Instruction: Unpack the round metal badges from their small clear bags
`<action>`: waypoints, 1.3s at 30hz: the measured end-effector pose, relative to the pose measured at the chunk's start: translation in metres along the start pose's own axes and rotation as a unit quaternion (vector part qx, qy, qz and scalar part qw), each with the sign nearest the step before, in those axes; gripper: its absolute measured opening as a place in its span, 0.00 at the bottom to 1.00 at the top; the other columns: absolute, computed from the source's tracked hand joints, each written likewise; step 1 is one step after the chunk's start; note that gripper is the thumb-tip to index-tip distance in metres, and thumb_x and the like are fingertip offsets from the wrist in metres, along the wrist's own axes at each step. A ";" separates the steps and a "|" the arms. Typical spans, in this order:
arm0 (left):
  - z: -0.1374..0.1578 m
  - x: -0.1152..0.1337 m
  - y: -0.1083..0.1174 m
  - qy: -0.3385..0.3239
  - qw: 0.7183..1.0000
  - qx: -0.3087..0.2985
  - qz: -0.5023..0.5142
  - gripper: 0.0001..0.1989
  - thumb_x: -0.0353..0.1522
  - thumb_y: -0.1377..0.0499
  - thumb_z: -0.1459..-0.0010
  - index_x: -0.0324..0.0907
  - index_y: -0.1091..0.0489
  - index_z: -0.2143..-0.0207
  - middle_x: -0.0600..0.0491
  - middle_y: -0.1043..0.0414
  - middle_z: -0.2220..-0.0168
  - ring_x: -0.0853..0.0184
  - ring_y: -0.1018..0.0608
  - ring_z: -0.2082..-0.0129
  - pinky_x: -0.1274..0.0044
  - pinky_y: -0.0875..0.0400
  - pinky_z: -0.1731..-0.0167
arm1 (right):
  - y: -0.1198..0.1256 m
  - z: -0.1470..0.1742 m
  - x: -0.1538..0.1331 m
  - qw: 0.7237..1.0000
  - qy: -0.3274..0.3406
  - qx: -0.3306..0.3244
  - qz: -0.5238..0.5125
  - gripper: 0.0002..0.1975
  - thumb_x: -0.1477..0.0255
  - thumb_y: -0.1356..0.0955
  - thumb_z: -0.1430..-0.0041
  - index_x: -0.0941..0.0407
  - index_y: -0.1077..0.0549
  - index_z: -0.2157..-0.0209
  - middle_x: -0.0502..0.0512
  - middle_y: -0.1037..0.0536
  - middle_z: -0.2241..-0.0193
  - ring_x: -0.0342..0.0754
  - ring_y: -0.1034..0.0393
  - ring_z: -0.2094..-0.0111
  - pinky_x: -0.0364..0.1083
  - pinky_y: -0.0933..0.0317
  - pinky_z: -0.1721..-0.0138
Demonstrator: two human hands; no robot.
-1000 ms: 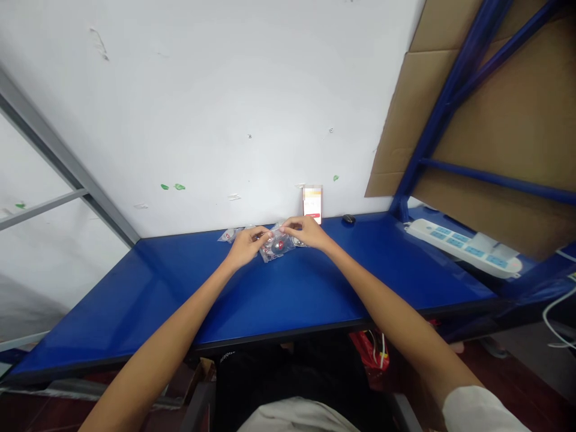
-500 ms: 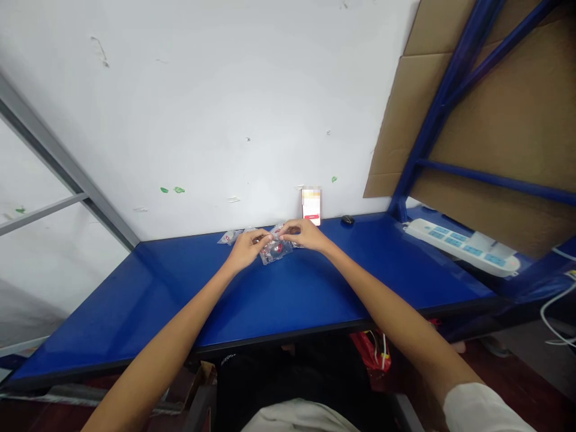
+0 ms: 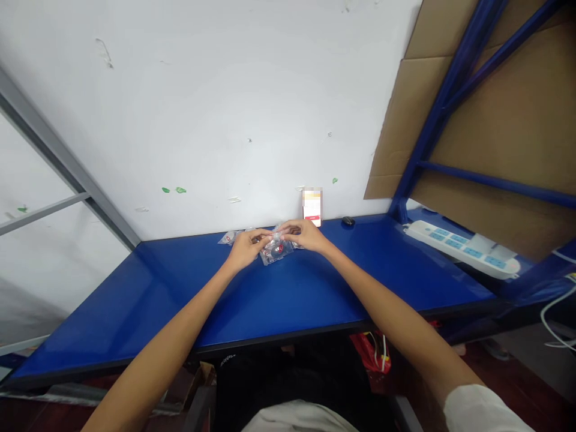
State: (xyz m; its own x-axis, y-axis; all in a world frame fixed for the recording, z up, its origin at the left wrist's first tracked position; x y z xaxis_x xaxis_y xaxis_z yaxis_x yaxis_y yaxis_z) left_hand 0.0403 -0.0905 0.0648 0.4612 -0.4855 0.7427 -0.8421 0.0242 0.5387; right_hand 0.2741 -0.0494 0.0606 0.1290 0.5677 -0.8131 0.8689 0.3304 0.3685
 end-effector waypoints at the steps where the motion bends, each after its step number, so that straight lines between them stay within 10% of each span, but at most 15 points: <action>1: 0.000 0.000 0.000 0.001 1.000 0.001 0.000 0.21 0.47 0.38 0.35 0.41 0.17 0.52 0.49 0.16 0.64 0.65 0.23 0.75 0.77 0.30 0.75 | 0.000 0.000 0.000 1.000 0.000 0.002 -0.002 0.16 0.65 0.23 0.43 0.56 0.17 0.53 0.54 0.15 0.64 0.50 0.21 0.63 0.48 0.29 0.57; 28: -0.001 -0.002 -0.003 -0.011 0.998 -0.035 0.041 0.22 0.49 0.37 0.35 0.41 0.19 0.53 0.51 0.21 0.71 0.65 0.22 0.74 0.75 0.26 0.70 | 0.004 0.000 -0.012 0.999 -0.029 -0.016 -0.027 0.17 0.66 0.23 0.47 0.56 0.17 0.55 0.50 0.20 0.72 0.47 0.27 0.70 0.45 0.33 0.64; 39: 0.001 0.002 -0.002 -0.012 0.999 -0.032 0.029 0.22 0.49 0.39 0.34 0.41 0.20 0.54 0.50 0.20 0.67 0.65 0.22 0.73 0.76 0.27 0.71 | 0.005 -0.001 0.000 0.999 -0.007 -0.030 0.013 0.14 0.63 0.25 0.40 0.56 0.16 0.56 0.56 0.15 0.59 0.50 0.22 0.61 0.47 0.30 0.57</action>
State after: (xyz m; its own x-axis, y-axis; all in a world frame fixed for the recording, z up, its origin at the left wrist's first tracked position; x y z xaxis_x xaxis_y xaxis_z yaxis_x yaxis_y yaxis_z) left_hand 0.0425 -0.0923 0.0645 0.4054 -0.5018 0.7641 -0.8470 0.1081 0.5204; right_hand 0.2777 -0.0470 0.0630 0.1573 0.5661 -0.8092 0.8352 0.3610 0.4149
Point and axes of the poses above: each hand's wrist, its own z-axis away from the middle knuckle, its own y-axis out of the back of the hand, x = y × z, the point moved 1 cm from there along -z, towards the middle knuckle
